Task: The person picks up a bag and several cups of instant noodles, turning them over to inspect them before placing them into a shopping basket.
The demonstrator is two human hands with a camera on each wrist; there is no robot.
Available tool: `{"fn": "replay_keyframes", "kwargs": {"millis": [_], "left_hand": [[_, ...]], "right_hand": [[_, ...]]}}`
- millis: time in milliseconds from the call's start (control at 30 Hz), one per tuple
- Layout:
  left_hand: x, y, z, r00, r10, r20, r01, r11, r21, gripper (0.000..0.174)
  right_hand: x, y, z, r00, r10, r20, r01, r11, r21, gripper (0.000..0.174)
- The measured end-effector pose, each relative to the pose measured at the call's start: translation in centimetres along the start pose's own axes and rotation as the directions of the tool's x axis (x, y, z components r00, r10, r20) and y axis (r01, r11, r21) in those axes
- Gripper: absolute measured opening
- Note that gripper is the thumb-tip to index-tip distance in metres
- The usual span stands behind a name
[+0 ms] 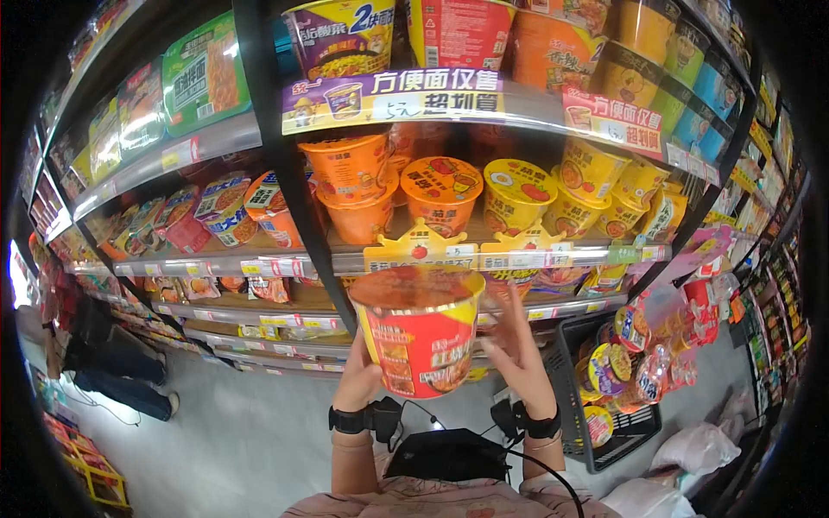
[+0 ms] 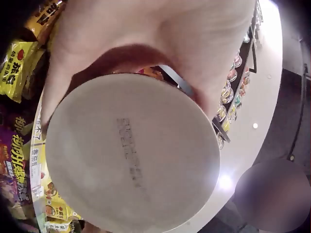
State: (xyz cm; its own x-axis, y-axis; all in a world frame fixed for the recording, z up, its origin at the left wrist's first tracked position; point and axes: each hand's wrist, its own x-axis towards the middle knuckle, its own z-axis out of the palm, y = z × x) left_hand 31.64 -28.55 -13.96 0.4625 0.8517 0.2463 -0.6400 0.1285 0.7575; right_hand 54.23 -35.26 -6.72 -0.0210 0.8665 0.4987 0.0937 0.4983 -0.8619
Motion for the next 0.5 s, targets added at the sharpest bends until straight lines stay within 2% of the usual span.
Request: {"fn": "replay_keyframes", "kwargs": {"millis": [33,67,100,167,200,300,367,400,467,500], "left_hand": [[-0.1,-0.5,0.2,0.999,0.013,0.045,-0.013,1.0,-0.001,0.097],[0.2,-0.8,0.9,0.999,-0.033,0.037,0.027,0.99,0.141,0.103],[0.5,-1.1,1.7,0.997,-0.078,0.029,0.067,0.958,0.28,0.109],[0.7,-0.8,4.8,0.985,-0.096,0.145,0.057,0.966,0.254,0.11],[0.8,-0.6,5.9,0.986,-0.12,0.114,0.088,0.964,0.25,0.103],[1.4,-0.3,9.3,0.983,-0.156,0.093,0.096,0.882,0.462,0.106],[1.0,-1.7,10.8,0.994,0.072,0.083,-0.108,0.762,0.638,0.104],[0.7,-2.1,11.3,0.979,0.18,0.093,-0.191,0.669,0.718,0.103],[0.6,-2.0,12.4,0.988,0.146,0.053,-0.138,0.666,0.733,0.101],[0.5,-1.8,12.8,0.992,0.12,0.027,-0.101,0.667,0.738,0.1]], "right_hand": [[-0.7,-0.2,-0.8,0.989,0.12,0.09,-0.144,0.927,0.347,0.082],[-1.3,-0.1,-1.8,0.962,0.156,0.225,-0.221,0.927,0.302,0.098],[-2.4,1.2,-2.7,0.955,0.151,0.257,-0.192,0.971,0.143,0.105],[-3.3,2.2,-4.2,0.953,0.226,0.2,-0.237,0.971,0.032,0.113],[-3.3,1.9,-4.7,0.969,0.203,0.138,-0.215,0.974,0.078,0.114],[-3.7,1.0,-5.4,0.986,0.168,-0.021,-0.162,0.972,0.17,0.116],[-3.9,0.6,-5.4,0.985,0.163,-0.065,-0.149,0.974,0.173,0.117],[-4.0,0.9,-5.3,0.99,0.118,-0.073,-0.11,0.988,0.109,0.116],[-3.7,1.2,-5.4,1.0,-0.029,-0.008,0.027,0.98,-0.197,0.11],[-3.8,1.6,-5.7,0.999,0.006,0.051,0.005,0.977,-0.212,0.108]]}}
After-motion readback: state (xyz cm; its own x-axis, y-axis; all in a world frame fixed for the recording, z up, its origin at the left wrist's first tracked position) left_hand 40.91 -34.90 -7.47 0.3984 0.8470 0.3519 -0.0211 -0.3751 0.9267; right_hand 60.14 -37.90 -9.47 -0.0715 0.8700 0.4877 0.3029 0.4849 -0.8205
